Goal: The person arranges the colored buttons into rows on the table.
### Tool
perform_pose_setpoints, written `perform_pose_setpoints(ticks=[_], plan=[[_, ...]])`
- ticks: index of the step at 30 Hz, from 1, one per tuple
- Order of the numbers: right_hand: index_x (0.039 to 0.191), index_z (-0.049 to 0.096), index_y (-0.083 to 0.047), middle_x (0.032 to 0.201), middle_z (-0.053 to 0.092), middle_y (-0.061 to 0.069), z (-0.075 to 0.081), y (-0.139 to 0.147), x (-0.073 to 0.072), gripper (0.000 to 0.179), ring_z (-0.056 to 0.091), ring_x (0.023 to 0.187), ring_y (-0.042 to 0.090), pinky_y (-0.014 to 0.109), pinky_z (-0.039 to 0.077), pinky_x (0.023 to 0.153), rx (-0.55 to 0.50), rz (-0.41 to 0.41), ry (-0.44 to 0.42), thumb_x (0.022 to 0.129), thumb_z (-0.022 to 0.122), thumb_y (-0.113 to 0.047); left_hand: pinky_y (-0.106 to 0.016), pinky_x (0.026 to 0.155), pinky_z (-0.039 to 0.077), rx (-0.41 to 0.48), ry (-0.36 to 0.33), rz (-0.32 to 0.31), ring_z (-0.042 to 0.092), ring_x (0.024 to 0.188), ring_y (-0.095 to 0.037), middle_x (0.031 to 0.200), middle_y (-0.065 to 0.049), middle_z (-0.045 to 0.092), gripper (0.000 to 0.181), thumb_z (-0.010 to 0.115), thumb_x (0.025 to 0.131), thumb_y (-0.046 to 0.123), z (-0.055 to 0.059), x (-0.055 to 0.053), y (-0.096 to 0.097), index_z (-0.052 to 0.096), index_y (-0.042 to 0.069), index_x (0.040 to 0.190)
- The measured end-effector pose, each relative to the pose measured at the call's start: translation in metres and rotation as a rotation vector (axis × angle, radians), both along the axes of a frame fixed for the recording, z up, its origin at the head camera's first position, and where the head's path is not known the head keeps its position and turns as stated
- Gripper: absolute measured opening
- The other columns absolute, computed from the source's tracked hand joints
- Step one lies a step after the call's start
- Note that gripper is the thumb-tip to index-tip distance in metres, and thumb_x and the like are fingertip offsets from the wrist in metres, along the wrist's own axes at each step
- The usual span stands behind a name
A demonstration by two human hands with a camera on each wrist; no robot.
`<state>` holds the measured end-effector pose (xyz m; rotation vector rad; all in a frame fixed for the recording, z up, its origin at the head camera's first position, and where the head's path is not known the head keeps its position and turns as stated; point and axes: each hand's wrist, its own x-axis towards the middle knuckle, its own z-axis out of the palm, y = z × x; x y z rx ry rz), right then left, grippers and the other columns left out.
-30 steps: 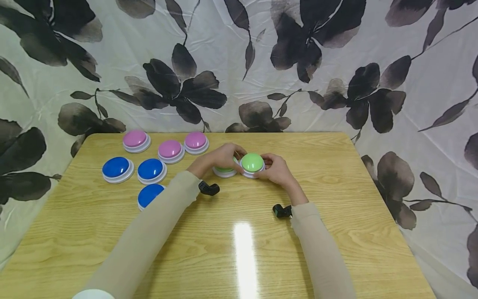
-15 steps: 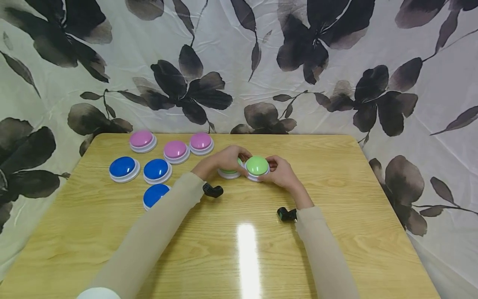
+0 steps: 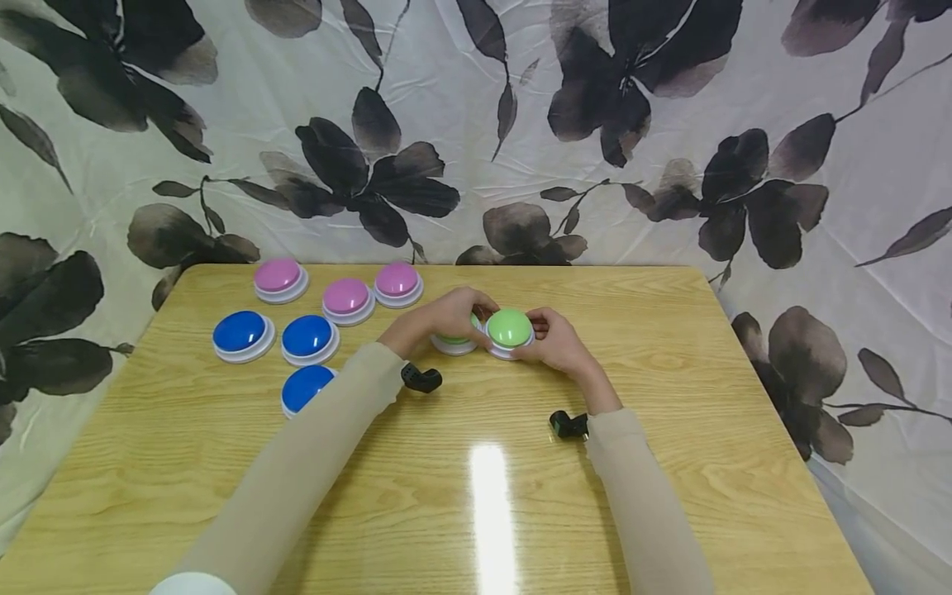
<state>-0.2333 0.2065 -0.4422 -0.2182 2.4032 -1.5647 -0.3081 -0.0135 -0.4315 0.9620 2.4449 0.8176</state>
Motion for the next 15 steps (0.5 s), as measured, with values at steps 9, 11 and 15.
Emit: perform_pose_setpoints(ticks=[9,11,15], plan=[[0.133,0.045,0.007,0.127,0.05,0.022,-0.011,-0.001,-0.006,0.073,0.051,0.113,0.034,0.045,0.042,0.099,0.024,-0.016,0.026,0.073,0.085,-0.005,-0.032,0.101,0.041,-0.043,0.097,0.072,0.052,0.119,-0.019,0.128,-0.005,0.06,0.065,0.084,0.077,0.032,0.011,0.006,-0.015,0.059,0.009,0.132],[0.133,0.045,0.007,0.128,0.05,0.022,-0.01,-0.001,-0.005,0.073,0.05,0.114,0.034,0.045,0.041,0.099,0.024,-0.016,0.027,0.073,0.085,-0.006,-0.033,0.102,0.04,-0.023,0.113,0.085,0.052,0.12,-0.02,0.129,-0.005,0.06,0.063,0.084,0.078,0.031,0.013,0.007,-0.019,0.06,0.009,0.132],[0.136,0.043,0.007,0.131,0.049,0.023,-0.008,0.0,-0.003,0.076,0.049,0.117,0.036,0.046,0.04,0.101,0.005,-0.023,0.006,0.074,0.085,-0.005,-0.033,0.103,0.039,-0.009,0.125,0.092,0.052,0.12,-0.021,0.128,-0.005,0.06,0.059,0.082,0.08,0.027,0.019,0.011,-0.028,0.061,0.008,0.131]])
